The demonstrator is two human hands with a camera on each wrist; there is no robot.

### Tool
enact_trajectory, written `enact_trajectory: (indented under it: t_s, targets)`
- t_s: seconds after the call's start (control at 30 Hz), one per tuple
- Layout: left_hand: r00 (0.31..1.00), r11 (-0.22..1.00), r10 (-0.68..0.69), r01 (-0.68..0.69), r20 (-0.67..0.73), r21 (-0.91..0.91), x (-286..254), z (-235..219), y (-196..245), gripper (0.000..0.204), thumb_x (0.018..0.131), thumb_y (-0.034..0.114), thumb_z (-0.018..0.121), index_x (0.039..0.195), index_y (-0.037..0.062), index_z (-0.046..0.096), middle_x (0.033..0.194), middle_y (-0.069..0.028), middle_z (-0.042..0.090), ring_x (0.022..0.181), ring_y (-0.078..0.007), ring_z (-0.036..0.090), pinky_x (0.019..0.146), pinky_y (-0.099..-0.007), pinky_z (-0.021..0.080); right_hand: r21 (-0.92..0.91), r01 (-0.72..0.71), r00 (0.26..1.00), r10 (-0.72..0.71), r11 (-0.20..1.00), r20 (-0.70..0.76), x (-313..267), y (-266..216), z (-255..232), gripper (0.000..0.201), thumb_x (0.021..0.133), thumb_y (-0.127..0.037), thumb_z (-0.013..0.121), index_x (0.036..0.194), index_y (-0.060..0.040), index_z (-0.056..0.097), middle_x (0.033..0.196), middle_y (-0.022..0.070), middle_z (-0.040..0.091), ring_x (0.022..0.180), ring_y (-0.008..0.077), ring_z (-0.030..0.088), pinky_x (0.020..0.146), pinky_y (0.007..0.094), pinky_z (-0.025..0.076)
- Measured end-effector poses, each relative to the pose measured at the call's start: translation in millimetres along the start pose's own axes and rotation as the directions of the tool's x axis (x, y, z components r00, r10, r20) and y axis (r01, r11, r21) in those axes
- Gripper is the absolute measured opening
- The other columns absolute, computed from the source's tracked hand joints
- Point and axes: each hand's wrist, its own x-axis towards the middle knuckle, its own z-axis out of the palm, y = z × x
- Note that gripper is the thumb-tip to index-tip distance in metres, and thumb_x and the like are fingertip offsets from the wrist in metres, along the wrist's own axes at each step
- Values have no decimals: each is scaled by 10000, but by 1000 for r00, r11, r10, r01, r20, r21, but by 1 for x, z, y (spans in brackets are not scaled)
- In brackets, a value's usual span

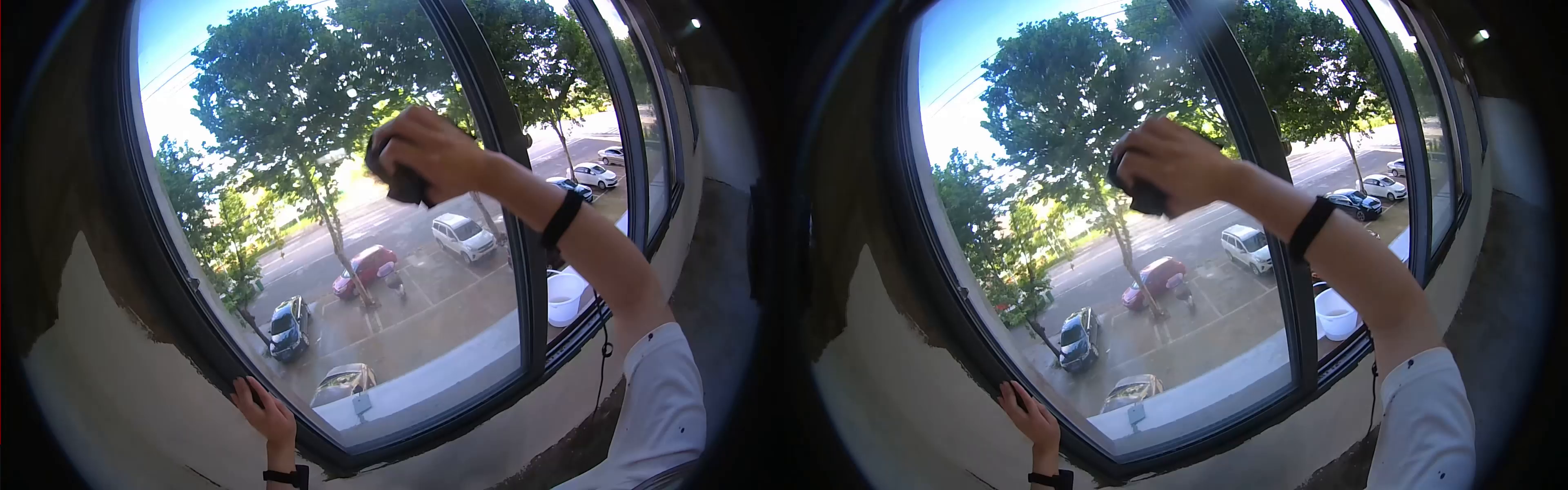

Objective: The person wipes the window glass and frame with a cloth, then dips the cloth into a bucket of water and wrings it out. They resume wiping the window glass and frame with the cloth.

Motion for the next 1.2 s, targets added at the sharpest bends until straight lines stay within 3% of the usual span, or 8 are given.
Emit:
enact_trajectory:
  t_s: [0.23, 0.4, 0.57, 0.63, 0.73, 0.87, 1.03, 1.2]
  targets:
    - [1000, 1000, 23, -23, -10, -11, 2, -2, 0, 585, 920, 66, 477, 1484, -82, 433, 1529, -291, 383, 1427, -459, 384, 1166, -640, 297, -292, -648, 731, 468, 703, -496, 107, 67, 10, 384, 764, -104, 634, 1139, -101, 555, 1163, 157, 570, 1100, 401, 528, 943, 530, 415]
    - [999, 999, 42, -43, -21, -18, 2, -2, -1, 587, 902, 65, 500, 1478, -47, 471, 1529, -290, 385, 1424, -459, 390, 1163, -634, 304, -182, -153, 967, 110, 971, -228, 167, -35, 70, 442, 728, -257, 742, 1148, -207, 612, 1159, 60, 593, 1144, 302, 542, 939, 444, 461]
    - [999, 996, 30, -31, -12, -85, -1, 1, -2, 628, 887, 30, 478, 1513, -6, 452, 1557, -297, 350, 1445, -472, 356, 1180, -641, 263, 204, 238, 955, -267, 950, 130, 70, -90, 59, 530, 633, -219, 809, 1124, -216, 608, 1252, 40, 578, 1187, 284, 526, 971, 409, 461]
    - [1000, 995, 30, -31, -9, -94, 3, -3, 3, 630, 890, 31, 483, 1519, 23, 458, 1555, -299, 351, 1443, -475, 358, 1177, -644, 265, 172, 94, 966, -132, 981, 221, 37, -58, 22, 585, 562, -159, 835, 1097, -214, 605, 1300, 53, 563, 1200, 300, 522, 970, 432, 462]
    - [1000, 996, 16, -16, 4, -85, 5, -8, 3, 607, 905, 42, 519, 1508, 104, 499, 1522, -291, 383, 1421, -470, 389, 1164, -635, 296, -146, -273, 953, 247, 951, -173, 14, 20, -1, 522, 604, -63, 761, 1083, -172, 585, 1262, 99, 570, 1159, 361, 533, 1003, 454, 427]
    - [1000, 996, 20, -19, 14, -87, 1, -10, 4, 565, 937, 54, 537, 1492, 160, 533, 1488, -271, 418, 1394, -471, 423, 1146, -629, 331, -171, -651, 734, 557, 739, -388, 89, 34, 10, 410, 740, -99, 634, 1141, -104, 553, 1189, 182, 551, 1111, 420, 514, 942, 549, 414]
    - [1000, 996, 24, -24, 8, -87, 0, -5, 0, 605, 924, 82, 554, 1516, 198, 507, 1539, -278, 376, 1403, -482, 412, 1145, -632, 326, -49, -272, 916, 244, 961, -317, 152, -63, 85, 536, 637, -157, 783, 1131, -219, 584, 1149, 83, 584, 1080, 327, 561, 923, 466, 445]
    - [997, 992, 69, -71, -26, -101, -3, 2, -5, 581, 896, 61, 571, 1470, 142, 525, 1521, -337, 384, 1400, -525, 396, 1132, -660, 316, 210, 166, 986, -161, 964, -40, 57, -201, 112, 366, 757, -275, 707, 1102, -171, 644, 1173, 26, 593, 1075, 219, 564, 933, 366, 456]
